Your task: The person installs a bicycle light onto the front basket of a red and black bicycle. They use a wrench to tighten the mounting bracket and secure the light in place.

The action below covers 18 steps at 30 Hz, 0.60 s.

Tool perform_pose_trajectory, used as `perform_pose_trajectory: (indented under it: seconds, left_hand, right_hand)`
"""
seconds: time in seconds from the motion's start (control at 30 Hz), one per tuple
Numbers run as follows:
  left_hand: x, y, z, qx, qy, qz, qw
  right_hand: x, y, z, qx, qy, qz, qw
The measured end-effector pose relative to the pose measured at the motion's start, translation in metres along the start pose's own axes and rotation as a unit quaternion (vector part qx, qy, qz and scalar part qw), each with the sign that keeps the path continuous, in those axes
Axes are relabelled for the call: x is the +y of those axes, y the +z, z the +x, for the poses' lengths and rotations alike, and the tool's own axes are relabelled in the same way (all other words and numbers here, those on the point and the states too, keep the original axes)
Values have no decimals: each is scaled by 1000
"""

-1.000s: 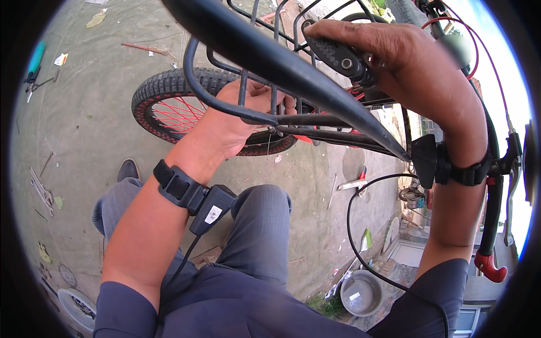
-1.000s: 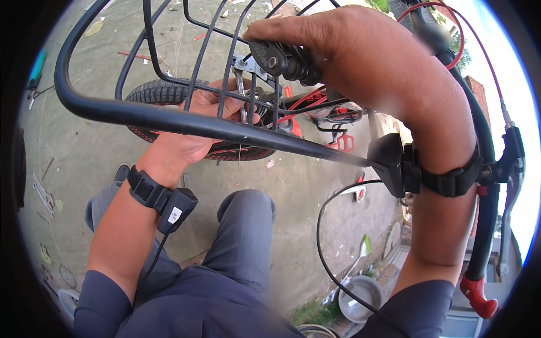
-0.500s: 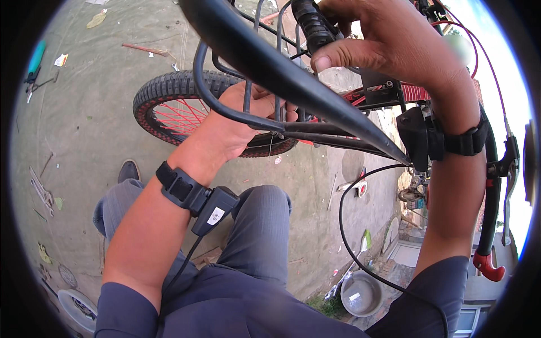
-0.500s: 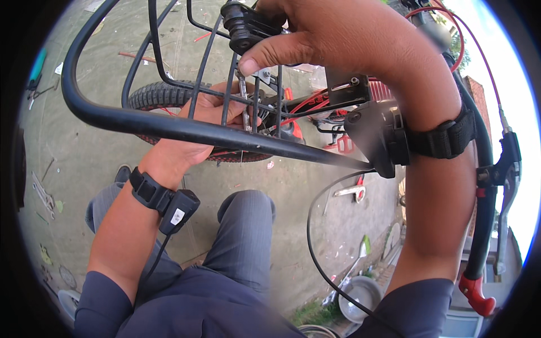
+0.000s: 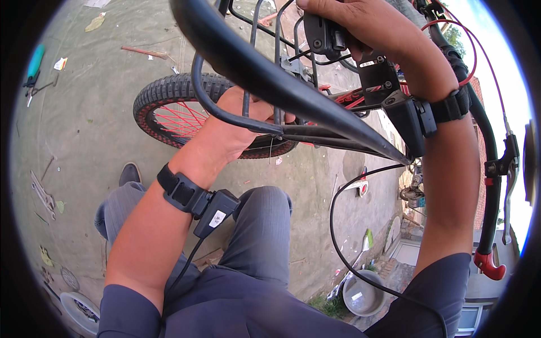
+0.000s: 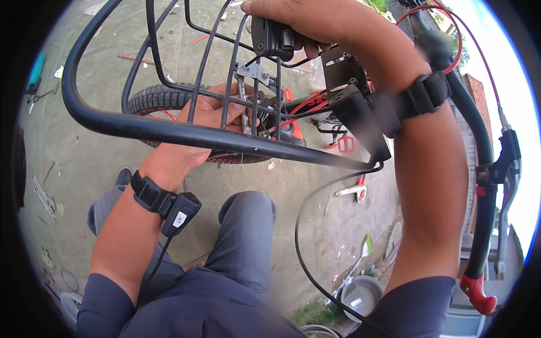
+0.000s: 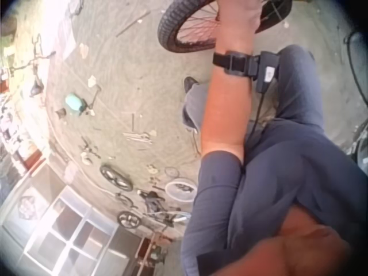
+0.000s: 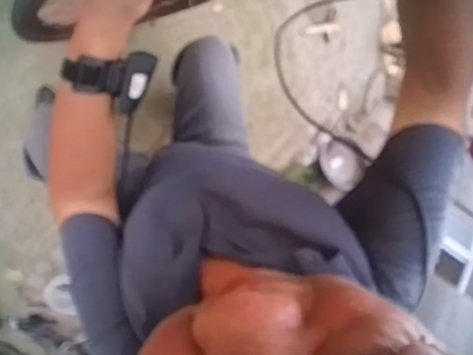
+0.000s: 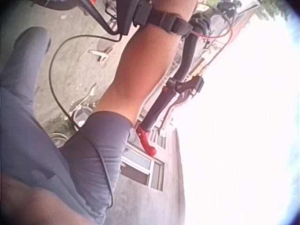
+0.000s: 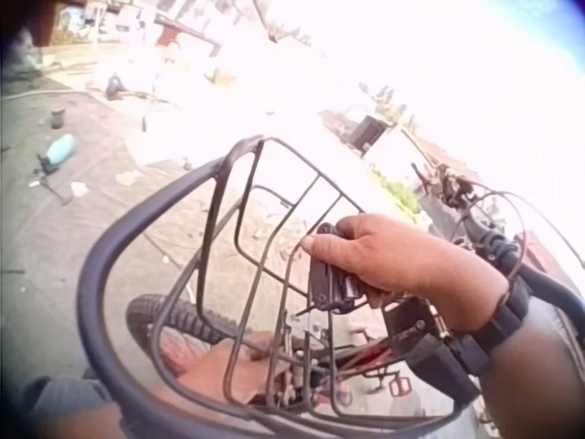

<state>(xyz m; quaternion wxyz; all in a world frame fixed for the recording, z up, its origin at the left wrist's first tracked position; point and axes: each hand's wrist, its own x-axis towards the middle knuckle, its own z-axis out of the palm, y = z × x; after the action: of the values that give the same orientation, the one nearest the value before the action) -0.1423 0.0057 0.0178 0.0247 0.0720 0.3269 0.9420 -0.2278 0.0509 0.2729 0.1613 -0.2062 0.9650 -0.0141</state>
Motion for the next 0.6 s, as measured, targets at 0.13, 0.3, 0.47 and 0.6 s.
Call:
perform_pose_trajectory:
  seconds: [0.13, 0.3, 0.47, 0.6]
  left_hand:
    - [0, 0, 1, -10, 26, 33, 999]
    - [10, 6, -6, 48, -16, 16, 999]
    - [20, -14, -18, 122, -18, -134, 983]
    - [40, -7, -25, 140, 29, -188, 972]
  right_hand:
    - [11, -3, -4, 57, -69, 34, 995]
    - [15, -6, -12, 183, -96, 96, 974]
    - [30, -12, -43, 238, -232, 197, 922]
    - [40, -16, -59, 311, -252, 219, 890]
